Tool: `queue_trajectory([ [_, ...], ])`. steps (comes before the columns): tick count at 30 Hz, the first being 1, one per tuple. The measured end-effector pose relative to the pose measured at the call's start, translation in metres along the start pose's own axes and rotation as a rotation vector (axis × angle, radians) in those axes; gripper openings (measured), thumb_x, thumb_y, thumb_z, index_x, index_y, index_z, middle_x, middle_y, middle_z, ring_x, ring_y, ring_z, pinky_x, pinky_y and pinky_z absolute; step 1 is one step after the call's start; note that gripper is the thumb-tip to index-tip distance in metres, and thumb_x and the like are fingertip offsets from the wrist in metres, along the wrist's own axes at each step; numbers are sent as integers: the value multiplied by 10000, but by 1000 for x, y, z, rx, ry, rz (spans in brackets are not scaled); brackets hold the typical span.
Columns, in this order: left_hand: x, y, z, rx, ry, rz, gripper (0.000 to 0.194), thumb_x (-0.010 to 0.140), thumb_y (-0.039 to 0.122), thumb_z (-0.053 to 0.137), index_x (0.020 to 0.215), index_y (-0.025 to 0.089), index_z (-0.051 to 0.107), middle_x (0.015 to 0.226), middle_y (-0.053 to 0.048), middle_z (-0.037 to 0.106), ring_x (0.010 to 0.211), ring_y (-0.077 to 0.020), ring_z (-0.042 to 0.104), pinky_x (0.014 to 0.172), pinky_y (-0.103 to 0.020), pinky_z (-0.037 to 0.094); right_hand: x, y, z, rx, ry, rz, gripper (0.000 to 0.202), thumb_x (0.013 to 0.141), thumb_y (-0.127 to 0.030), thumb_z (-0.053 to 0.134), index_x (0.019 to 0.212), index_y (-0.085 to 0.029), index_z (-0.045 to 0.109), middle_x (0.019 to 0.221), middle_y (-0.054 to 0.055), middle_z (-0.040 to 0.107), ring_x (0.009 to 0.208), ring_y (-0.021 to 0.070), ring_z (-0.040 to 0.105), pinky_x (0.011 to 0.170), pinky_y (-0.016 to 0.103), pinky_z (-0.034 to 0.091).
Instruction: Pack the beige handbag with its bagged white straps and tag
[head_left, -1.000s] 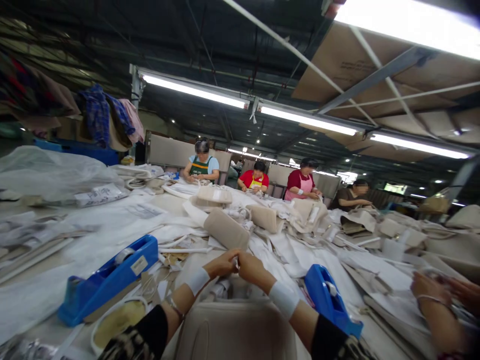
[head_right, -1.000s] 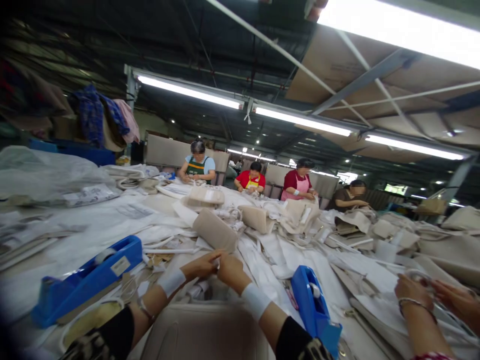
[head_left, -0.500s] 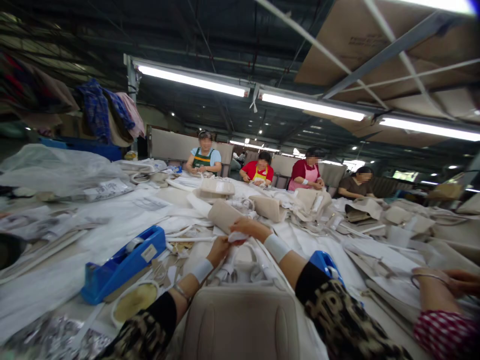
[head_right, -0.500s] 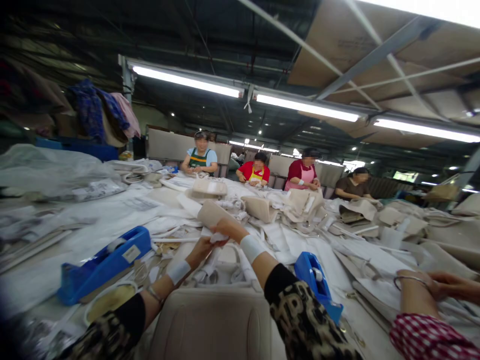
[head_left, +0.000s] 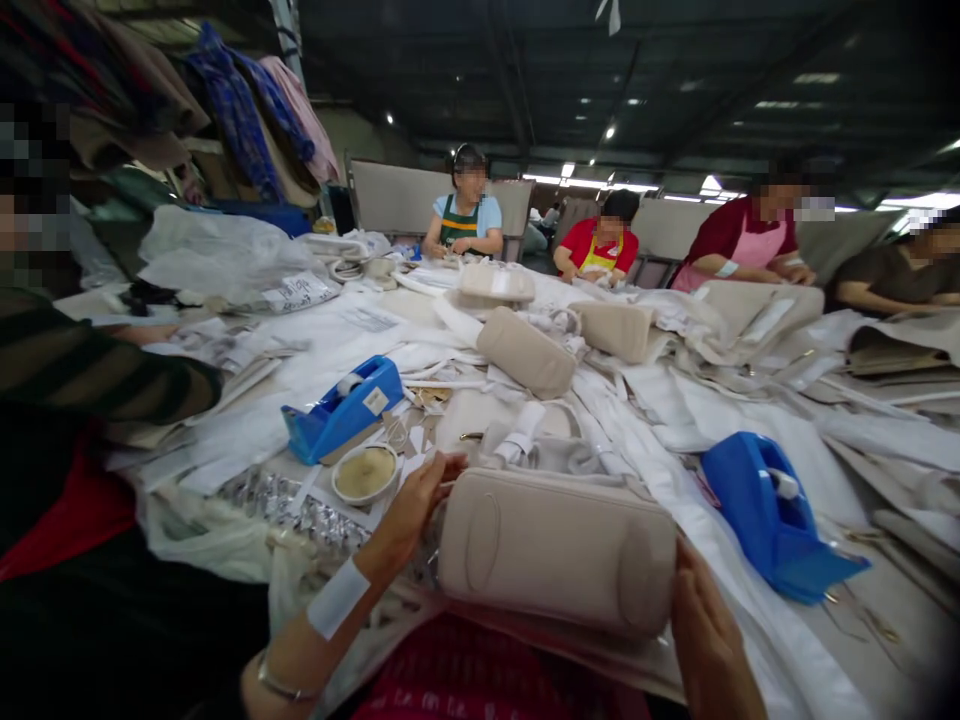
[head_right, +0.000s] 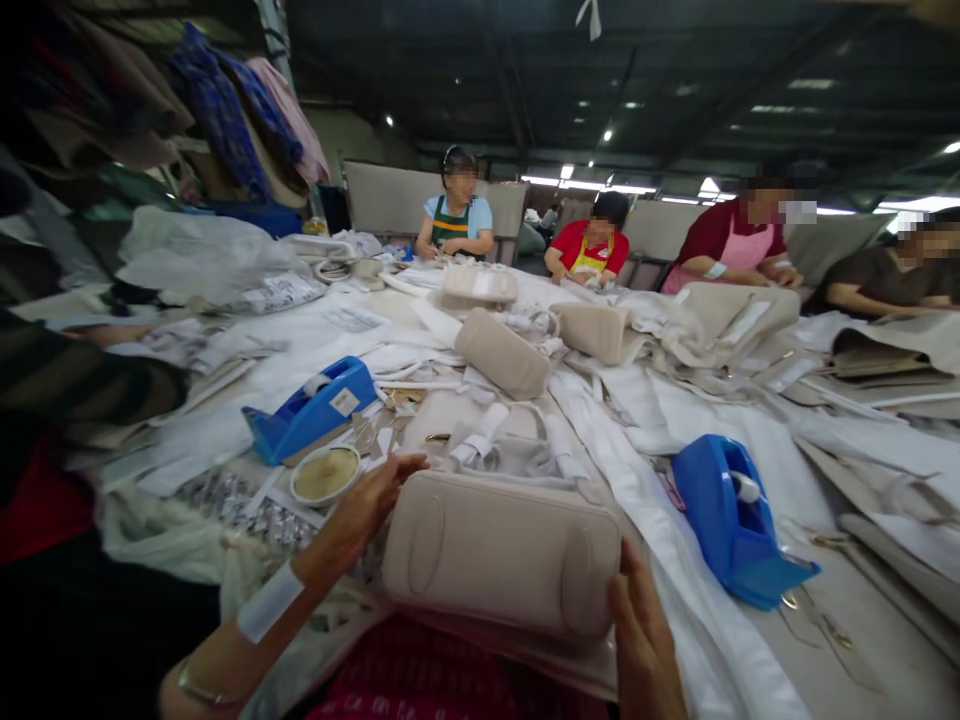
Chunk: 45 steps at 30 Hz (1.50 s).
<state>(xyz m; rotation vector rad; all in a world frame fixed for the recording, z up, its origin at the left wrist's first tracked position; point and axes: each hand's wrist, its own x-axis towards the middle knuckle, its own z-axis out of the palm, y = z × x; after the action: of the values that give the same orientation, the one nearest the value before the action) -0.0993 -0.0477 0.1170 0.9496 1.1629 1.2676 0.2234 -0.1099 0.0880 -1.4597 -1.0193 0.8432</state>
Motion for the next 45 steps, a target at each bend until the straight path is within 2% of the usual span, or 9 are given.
queue_trajectory([
  [3,-8,-4,16,-18,4,-62,618,857,666,506,1156,152,674,1078,-93,716,1008,-258,653,892,-339,503,-8,11,16,26,-1,23,720,849,-600,574,1447,-235,409,1486,73,438,1371,318,376,1162,471,261],
  [8,13,2,36,-152,-20,-106,662,835,706,501,1110,127,667,891,-73,733,802,-223,674,749,-305,526,12,4,20,39,8,-5,639,893,-589,516,1418,-229,454,1475,58,455,1386,282,357,1168,429,271],
  [11,13,4,34,-149,-21,-63,659,851,694,494,1189,142,624,906,-70,723,778,-218,665,712,-302,527,26,-2,13,36,23,-46,579,910,-593,478,1358,-229,522,1428,61,509,1356,285,402,1158,443,289],
  [15,2,6,27,-50,-98,80,613,840,616,575,1276,184,574,1124,-82,683,977,-257,644,799,-300,525,44,-17,8,86,-64,-130,549,860,-552,594,1324,-263,537,1413,49,526,1341,274,425,1162,460,260],
  [20,2,9,25,83,-112,92,658,727,512,731,1275,193,556,1197,-87,651,944,-260,640,723,-264,521,70,-28,13,232,-165,19,521,847,-586,603,1228,-231,606,1333,77,594,1271,293,501,1063,439,397],
  [25,5,2,23,88,-125,88,610,758,489,706,1272,209,532,1023,-52,672,862,-231,626,678,-249,510,84,-35,16,342,-184,125,568,826,-656,574,1100,-163,645,1156,119,673,1113,296,604,882,390,505],
  [31,1,-7,21,36,-87,73,582,744,467,725,1228,218,518,908,-14,650,771,-198,609,630,-231,491,77,-38,19,161,-188,18,433,801,-598,613,1022,-226,605,998,35,661,908,242,606,720,310,484],
  [40,-7,-1,26,-73,-127,86,610,679,453,753,1173,191,509,929,-20,639,809,-191,592,676,-237,484,70,-45,14,-144,-212,-74,335,839,-548,528,878,-221,584,820,-9,594,812,200,527,699,279,390],
  [45,-5,3,22,37,-148,89,533,714,502,712,1099,194,511,848,-7,653,780,-204,598,678,-254,487,81,-77,23,-493,-158,-440,178,823,-383,510,779,-215,549,835,25,571,852,230,545,780,331,410],
])
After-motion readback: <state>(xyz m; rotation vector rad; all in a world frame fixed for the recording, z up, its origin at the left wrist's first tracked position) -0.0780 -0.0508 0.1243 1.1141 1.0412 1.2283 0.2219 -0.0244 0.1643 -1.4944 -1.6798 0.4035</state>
